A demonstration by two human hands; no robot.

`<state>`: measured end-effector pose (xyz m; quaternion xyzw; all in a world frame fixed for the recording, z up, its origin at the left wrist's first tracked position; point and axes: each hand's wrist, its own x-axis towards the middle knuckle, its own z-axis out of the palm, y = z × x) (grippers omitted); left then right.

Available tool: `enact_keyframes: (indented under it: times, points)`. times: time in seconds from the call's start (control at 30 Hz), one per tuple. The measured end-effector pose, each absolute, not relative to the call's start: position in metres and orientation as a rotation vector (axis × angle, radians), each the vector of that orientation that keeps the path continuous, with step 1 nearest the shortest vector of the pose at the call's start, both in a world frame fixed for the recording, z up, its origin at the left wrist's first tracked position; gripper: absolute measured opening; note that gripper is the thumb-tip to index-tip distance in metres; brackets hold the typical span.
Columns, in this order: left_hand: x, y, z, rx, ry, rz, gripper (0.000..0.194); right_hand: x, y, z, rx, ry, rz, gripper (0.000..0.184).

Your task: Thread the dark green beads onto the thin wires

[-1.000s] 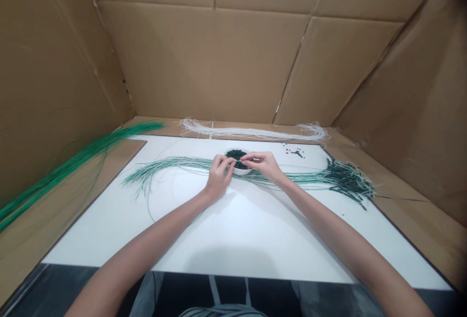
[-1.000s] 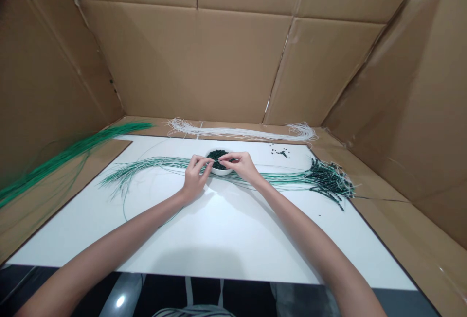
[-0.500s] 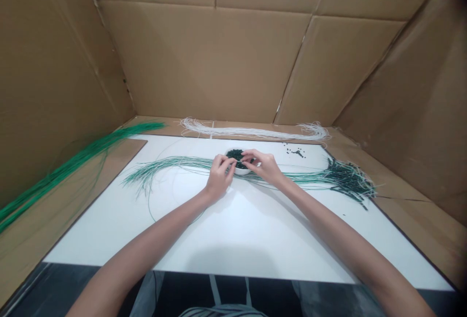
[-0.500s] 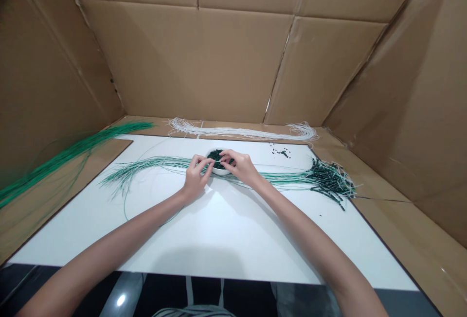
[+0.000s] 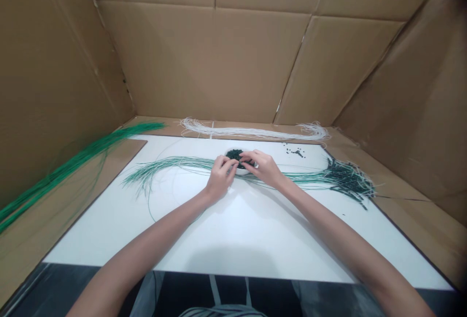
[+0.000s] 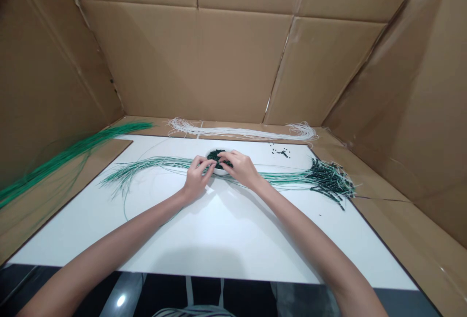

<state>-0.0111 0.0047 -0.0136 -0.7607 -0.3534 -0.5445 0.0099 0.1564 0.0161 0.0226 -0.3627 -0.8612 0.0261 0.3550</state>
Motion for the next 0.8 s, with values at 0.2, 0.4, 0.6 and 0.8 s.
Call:
enact_keyframes:
  times: [0.2,0.4,0.6,0.8]
  points:
    - [-0.0114,0.0067,-0.0167,-2.39,-1.118,-1.689,0.014,0.1552,0.0145,0.024,-0.944,-2.23,0.055,0.024]
    - [-0.0106,0.0054,-0.0133,-2.368,-1.109,-1.692,0.013,0.1559,0.0152,0.023,-0.937,-2.226,0.052,0.024]
    - [-0.0105,0.0048,-0.0126,-2.389,-1.112,-1.679,0.013,0.1542,0.0148,0.021,-0.91,-2.197,0.131,0.023]
    - [-0.0115,0.0058,-0.0136,-2.425,-1.146,-1.783,0.014,0.1528,0.0162,0.0215,-0.939,-2.113,0.211,0.017]
